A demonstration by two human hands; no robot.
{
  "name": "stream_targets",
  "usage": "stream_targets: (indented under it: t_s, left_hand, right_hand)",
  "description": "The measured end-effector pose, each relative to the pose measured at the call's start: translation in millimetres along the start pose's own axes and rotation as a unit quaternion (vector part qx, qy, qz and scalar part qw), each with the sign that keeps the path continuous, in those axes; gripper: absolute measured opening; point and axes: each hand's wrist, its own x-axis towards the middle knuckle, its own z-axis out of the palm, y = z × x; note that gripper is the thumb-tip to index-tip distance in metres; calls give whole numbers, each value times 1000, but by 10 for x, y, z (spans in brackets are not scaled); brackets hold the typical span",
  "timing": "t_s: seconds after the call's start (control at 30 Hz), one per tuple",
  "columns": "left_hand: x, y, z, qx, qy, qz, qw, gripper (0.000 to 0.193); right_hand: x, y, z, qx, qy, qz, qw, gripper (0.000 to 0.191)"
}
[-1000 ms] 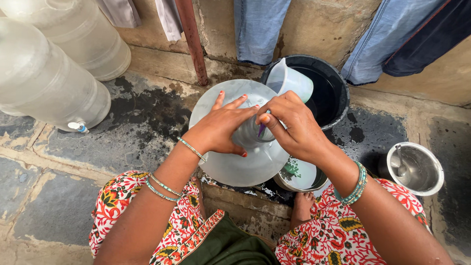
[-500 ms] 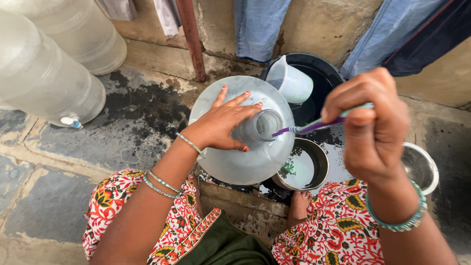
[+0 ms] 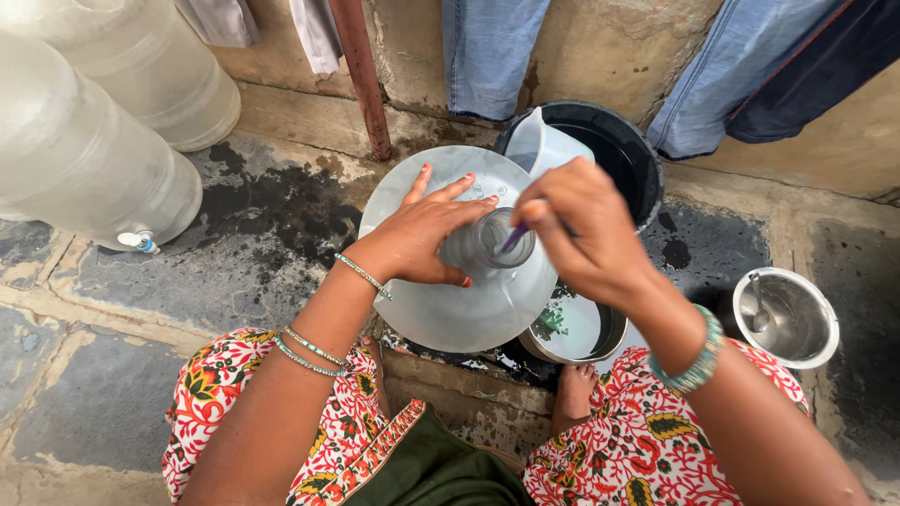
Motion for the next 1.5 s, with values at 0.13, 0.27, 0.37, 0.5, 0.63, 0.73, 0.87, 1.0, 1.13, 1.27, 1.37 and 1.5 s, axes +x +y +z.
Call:
stream_targets:
  t_s: [0.13, 0.27, 0.37, 0.5, 0.63, 0.73, 0.87, 1.0, 1.13, 1.27, 1.37, 1.5]
  left_hand:
    - [-9, -65, 26, -9, 1, -1, 1000, 110]
    - [-16, -95, 39, -20, -2, -1, 1000, 110]
    - [-13, -72, 24, -12, 0, 8, 1000, 111]
    - [-45, 24, -1, 19, 35, 24, 999, 117]
    - [-45, 178, 115, 76, 132, 34, 988, 127]
    - [10, 187, 179, 84, 153, 45, 984, 117]
    - [34, 140, 192, 100, 174, 50, 978, 90]
    - [-22, 185, 193, 95, 235, 51, 966, 90]
    - [-43, 324, 308, -35, 316, 23, 948, 102]
    - [39, 334, 406, -97, 298, -8, 950, 88]
    - [36, 307, 398, -155, 261, -29, 952, 79]
    - [27, 307, 278, -123, 225, -3, 967, 78]
  right_hand:
    - [-81, -391, -428, -44, 85, -14, 995, 47]
    - [-129, -467, -459, -22, 100, -69, 992, 50]
    - [-67, -242, -177, -16, 73, -57, 996, 40]
    - [-70, 24, 186, 20, 4, -15, 1000, 24]
    - [-142, 125, 248, 44, 1, 39, 998, 25]
    - [-153, 175, 213, 48, 6, 55, 997, 26]
    - [-153, 218, 208, 64, 4, 60, 996, 29]
    - [-161, 207, 230, 76, -3, 72, 995, 30]
    - [-141, 165, 250, 87, -1, 74, 993, 30]
    - [-141, 102, 278, 72, 26, 77, 994, 26]
    - [-161, 65, 291, 54, 31, 63, 996, 23]
    - [-171, 43, 299, 40, 24, 50, 998, 20]
